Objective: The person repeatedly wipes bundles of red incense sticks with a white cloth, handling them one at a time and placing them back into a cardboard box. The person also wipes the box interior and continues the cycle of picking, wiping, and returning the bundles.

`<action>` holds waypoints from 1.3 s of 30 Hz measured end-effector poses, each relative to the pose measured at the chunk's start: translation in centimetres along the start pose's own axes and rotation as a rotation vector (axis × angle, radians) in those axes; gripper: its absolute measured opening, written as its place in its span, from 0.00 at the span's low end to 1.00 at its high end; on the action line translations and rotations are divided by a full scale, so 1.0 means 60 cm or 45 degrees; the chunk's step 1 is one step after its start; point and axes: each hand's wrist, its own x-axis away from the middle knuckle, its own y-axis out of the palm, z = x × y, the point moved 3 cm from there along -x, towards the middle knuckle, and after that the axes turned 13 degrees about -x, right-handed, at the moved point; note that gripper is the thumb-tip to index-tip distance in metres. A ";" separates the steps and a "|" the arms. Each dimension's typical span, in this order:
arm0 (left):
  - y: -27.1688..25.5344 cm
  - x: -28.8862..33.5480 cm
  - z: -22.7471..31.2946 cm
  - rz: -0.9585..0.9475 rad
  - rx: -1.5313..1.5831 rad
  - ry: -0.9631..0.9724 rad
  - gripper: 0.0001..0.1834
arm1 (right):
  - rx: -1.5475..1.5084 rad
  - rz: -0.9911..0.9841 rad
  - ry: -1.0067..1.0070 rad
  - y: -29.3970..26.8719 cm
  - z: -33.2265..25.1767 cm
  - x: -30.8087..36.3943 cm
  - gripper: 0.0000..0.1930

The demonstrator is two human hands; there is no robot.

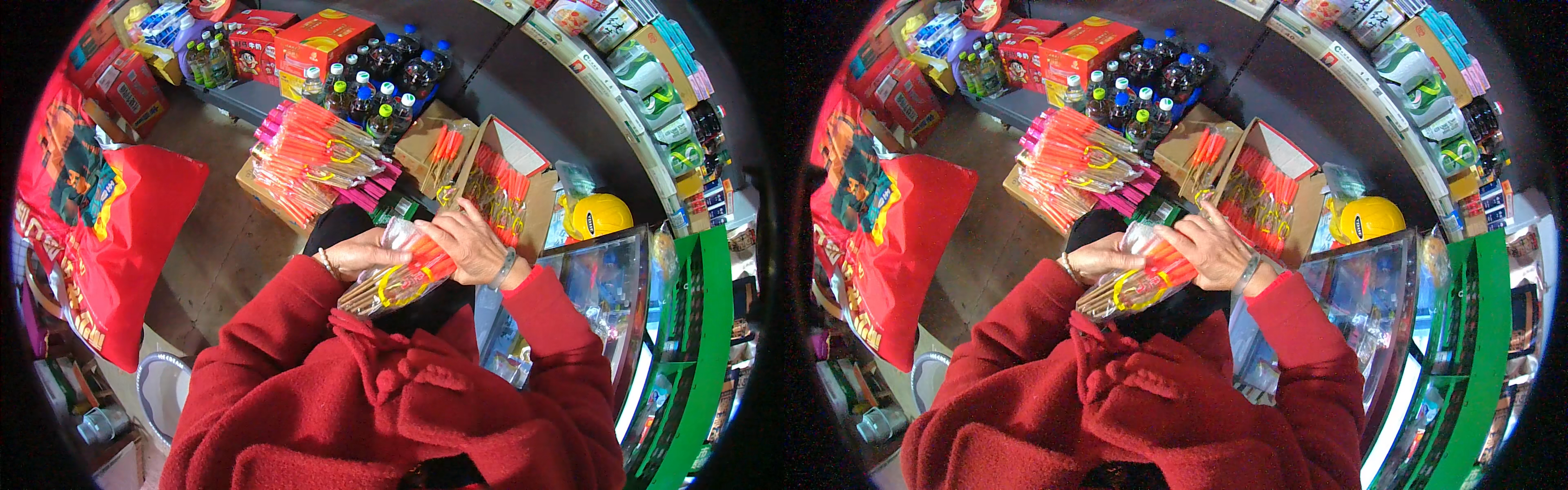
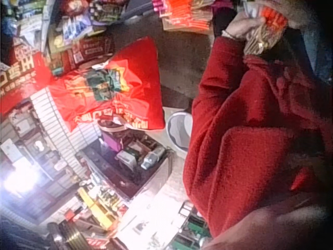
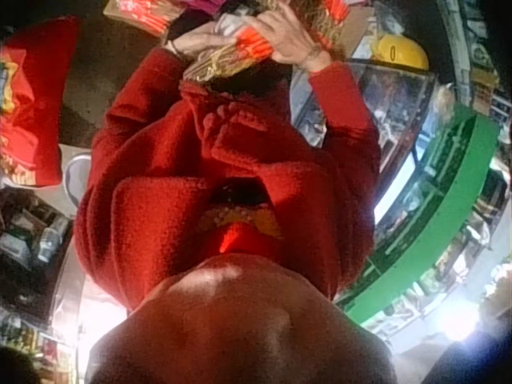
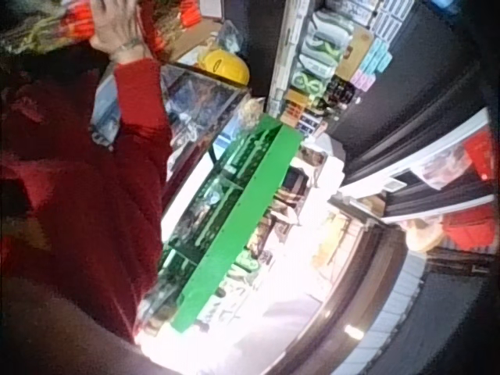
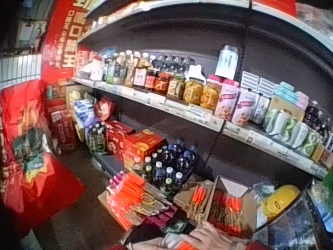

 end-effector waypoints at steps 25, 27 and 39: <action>-0.011 -0.026 -0.008 0.438 0.801 0.505 0.32 | 0.197 0.348 0.852 0.070 0.021 0.006 0.41; -0.030 -0.029 -0.034 0.679 0.828 0.397 0.28 | 0.246 0.320 0.955 0.059 0.033 0.011 0.39; 0.035 -0.016 0.052 1.089 -1.823 1.032 0.28 | 0.230 0.396 0.770 0.040 0.006 0.001 0.21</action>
